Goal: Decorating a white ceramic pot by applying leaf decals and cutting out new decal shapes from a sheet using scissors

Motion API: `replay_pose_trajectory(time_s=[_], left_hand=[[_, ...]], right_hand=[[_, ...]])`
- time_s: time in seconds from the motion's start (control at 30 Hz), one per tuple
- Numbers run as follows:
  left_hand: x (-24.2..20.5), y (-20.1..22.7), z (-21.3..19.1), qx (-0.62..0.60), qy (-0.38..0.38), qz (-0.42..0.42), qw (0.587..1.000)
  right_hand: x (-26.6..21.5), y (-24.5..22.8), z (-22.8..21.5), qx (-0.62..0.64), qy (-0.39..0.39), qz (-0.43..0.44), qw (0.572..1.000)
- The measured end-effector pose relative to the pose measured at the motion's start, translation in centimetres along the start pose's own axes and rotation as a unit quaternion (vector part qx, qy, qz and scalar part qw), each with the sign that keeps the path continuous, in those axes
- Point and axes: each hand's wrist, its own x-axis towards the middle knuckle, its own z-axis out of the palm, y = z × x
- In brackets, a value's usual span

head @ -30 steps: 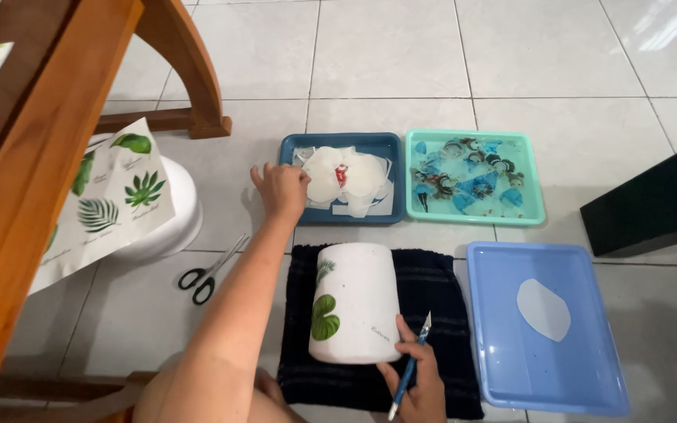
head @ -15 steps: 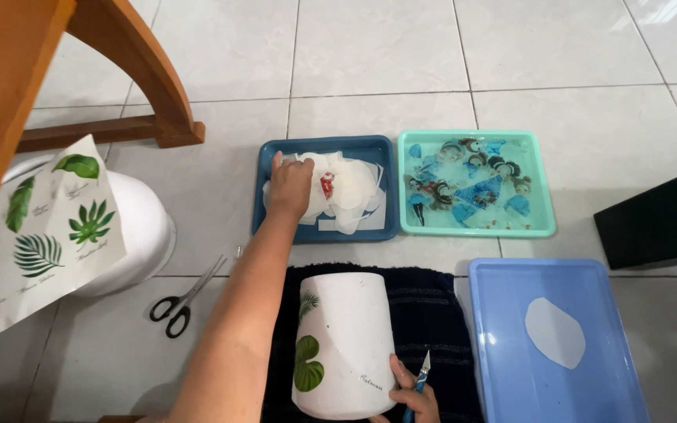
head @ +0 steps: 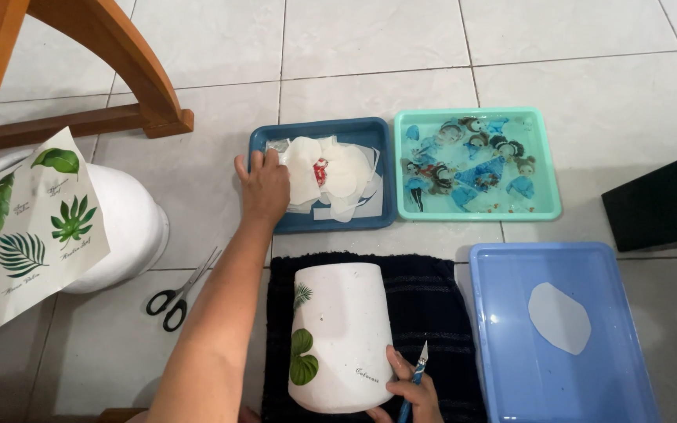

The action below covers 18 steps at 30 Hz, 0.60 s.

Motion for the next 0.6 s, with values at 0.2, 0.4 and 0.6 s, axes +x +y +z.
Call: replay_pose_trajectory(time_s=[0.2, 0.4, 0.6], left_hand=[[0.3, -1.6, -0.4, -0.096, 0.088, -0.047, 0.99], [-0.1, -0.8, -1.9, -0.106, 0.049, -0.127, 0.985], [-3.4, -0.5, -1.9, -0.012, -0.113, -0.031, 0.993]], right_hand=[[1.1, -0.4, 0.2, 0.009, 0.014, -0.074, 0.997], [1.9, -2.3, 0.0, 0.035, 0.022, -0.064, 0.997], [1.3, -2.9, -0.9, -0.003, -0.03, -0.008, 1.0]])
